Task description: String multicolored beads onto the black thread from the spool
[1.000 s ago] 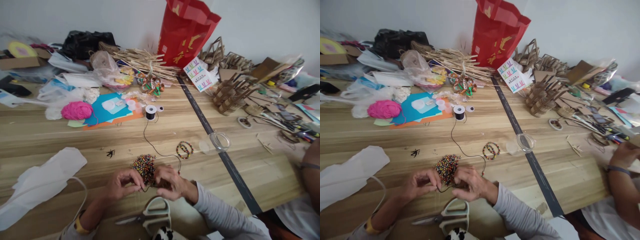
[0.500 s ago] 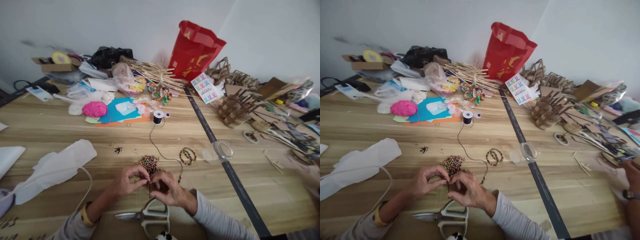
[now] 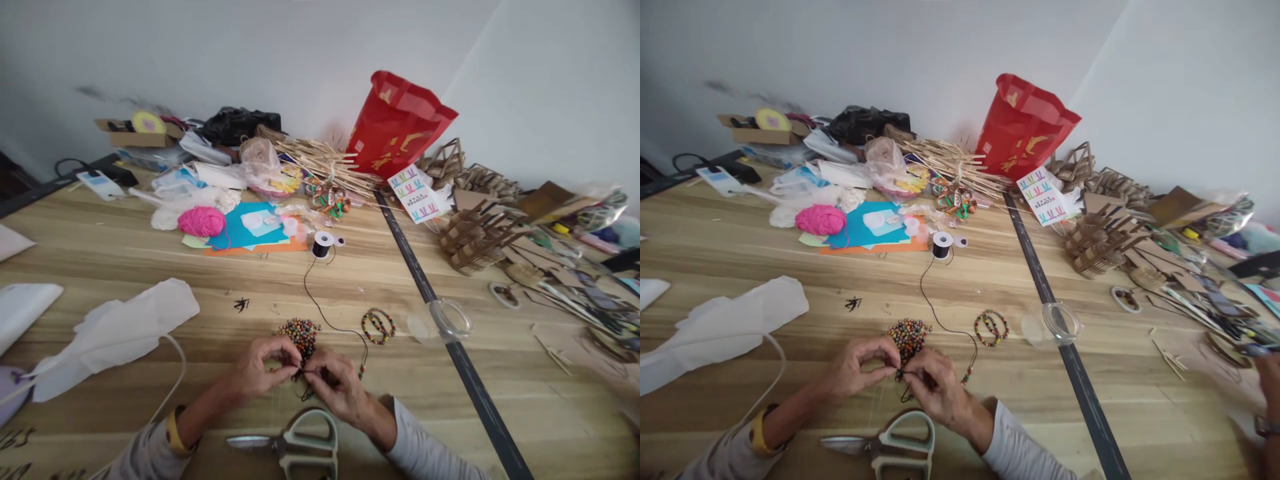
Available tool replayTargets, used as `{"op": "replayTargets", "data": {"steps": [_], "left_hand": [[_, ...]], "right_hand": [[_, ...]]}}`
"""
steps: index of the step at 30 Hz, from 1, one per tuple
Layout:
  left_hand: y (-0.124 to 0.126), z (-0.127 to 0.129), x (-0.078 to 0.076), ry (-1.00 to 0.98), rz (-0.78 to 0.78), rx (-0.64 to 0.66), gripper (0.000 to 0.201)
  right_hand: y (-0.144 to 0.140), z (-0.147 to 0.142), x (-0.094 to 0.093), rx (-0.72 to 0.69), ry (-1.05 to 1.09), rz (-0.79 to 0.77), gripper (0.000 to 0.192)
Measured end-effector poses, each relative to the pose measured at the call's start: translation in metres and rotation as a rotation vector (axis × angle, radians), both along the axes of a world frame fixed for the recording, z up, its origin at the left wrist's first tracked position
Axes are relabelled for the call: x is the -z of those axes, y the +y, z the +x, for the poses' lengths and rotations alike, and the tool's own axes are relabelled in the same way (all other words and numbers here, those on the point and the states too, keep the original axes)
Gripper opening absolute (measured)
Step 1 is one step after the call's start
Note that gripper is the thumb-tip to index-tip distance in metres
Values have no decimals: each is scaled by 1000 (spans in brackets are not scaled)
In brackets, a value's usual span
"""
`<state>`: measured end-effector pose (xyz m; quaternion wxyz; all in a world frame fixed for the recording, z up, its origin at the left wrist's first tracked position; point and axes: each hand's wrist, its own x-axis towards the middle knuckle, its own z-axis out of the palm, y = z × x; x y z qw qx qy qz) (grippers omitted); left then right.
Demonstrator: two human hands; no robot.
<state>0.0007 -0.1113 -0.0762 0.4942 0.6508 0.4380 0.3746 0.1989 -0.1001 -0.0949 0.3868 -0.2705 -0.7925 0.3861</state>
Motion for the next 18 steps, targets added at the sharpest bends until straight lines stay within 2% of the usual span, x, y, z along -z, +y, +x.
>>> {"op": "replayTargets", "data": {"steps": [9, 15, 18], "left_hand": [[2, -2, 4, 90, 34, 25, 13], [1, 0, 16, 25, 91, 17, 15], [0, 1, 16, 35, 105, 32, 15]], "right_hand": [[-1, 3, -4, 5, -39, 11, 8], [0, 2, -5, -20, -52, 46, 4], [0, 1, -2, -23, -52, 57, 5]]}}
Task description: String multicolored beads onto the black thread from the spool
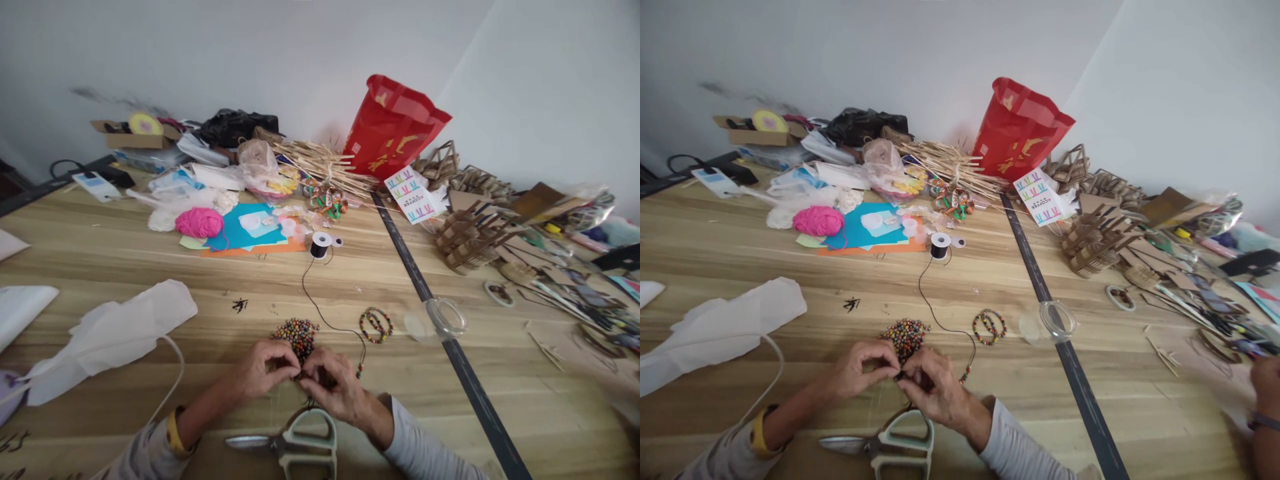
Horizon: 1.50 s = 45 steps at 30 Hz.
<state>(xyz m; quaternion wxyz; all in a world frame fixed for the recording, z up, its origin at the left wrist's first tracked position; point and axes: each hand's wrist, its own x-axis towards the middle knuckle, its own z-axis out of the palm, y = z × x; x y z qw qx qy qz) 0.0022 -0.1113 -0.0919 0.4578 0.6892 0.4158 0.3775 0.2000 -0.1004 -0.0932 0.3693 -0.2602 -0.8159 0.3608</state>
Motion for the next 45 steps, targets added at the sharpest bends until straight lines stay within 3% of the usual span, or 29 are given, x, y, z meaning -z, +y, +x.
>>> {"op": "replayTargets", "data": {"steps": [12, 26, 31, 36, 45], "left_hand": [[1, 1, -10, 139, -42, 10, 14], [4, -8, -6, 186, -72, -26, 13], [5, -14, -14, 260, 36, 147, 12], [-1, -13, -19, 501, 161, 249, 14], [-12, -6, -14, 715, 329, 224, 13]], "right_hand": [[2, -1, 1, -14, -21, 93, 8], [6, 1, 1, 51, 9, -26, 11], [7, 0, 5, 72, 44, -50, 12], [7, -1, 5, 75, 22, -52, 12], [8, -1, 6, 83, 21, -42, 13]]}}
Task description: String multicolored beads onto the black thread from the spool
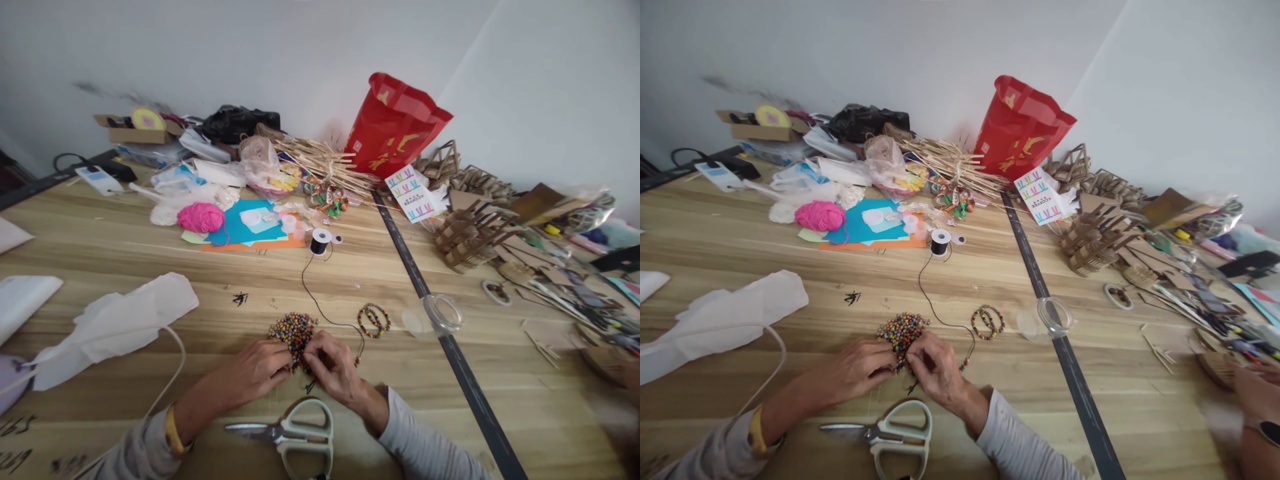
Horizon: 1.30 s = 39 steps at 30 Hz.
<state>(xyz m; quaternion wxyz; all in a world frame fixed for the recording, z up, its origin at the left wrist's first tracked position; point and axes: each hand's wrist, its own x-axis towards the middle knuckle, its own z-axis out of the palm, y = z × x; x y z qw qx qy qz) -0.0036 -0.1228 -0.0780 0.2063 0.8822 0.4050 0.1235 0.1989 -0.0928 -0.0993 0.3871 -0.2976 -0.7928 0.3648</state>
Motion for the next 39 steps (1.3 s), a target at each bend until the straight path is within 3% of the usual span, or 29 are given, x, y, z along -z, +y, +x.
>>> {"op": "replayTargets", "data": {"steps": [12, 22, 27, 35, 39], "left_hand": [[-1, 3, 10, 13, 106, 4, 17], [-1, 4, 4, -16, 93, -8, 17], [3, 5, 4, -124, -39, -60, 14], [13, 3, 10, -455, -345, -332, 10], [15, 1, 9, -574, -435, -375, 14]], "right_hand": [[0, 0, 2, 17, -6, 5, 14], [0, -1, -2, 4, -1, 17, 14], [0, -1, -6, -13, -19, 17, 13], [1, -1, -3, -4, -18, 37, 17], [0, -1, -3, -12, -11, 50, 17]]}}
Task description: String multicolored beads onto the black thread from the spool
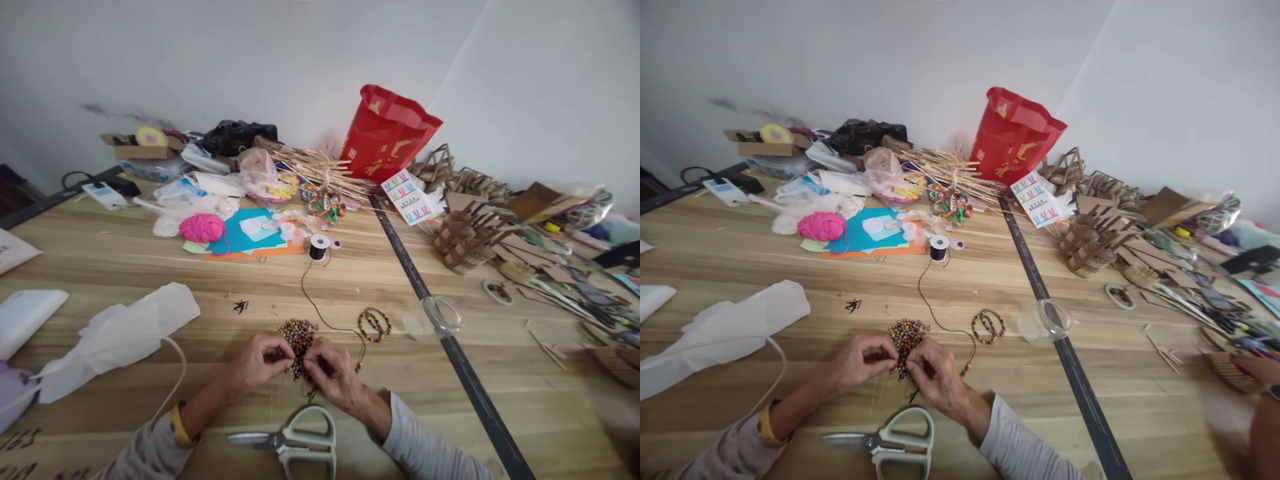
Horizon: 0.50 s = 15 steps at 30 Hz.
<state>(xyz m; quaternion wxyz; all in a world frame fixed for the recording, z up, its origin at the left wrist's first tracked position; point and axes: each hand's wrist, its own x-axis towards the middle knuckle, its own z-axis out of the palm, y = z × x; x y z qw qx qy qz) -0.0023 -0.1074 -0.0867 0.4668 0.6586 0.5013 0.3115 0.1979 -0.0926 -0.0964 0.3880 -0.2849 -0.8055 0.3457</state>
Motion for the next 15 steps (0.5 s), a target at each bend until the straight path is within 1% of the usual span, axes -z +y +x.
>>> {"op": "replayTargets", "data": {"steps": [7, 11, 15], "left_hand": [[0, 3, 0, -130, -84, 16, 11], [-1, 6, 0, -186, -142, 24, 11], [-1, 6, 0, -205, -159, 22, 11]], "right_hand": [[-2, 0, -3, -65, -57, 49, 15], [-3, 0, -3, -63, -53, 51, 12], [-3, 0, -2, -68, -52, 50, 11]]}}
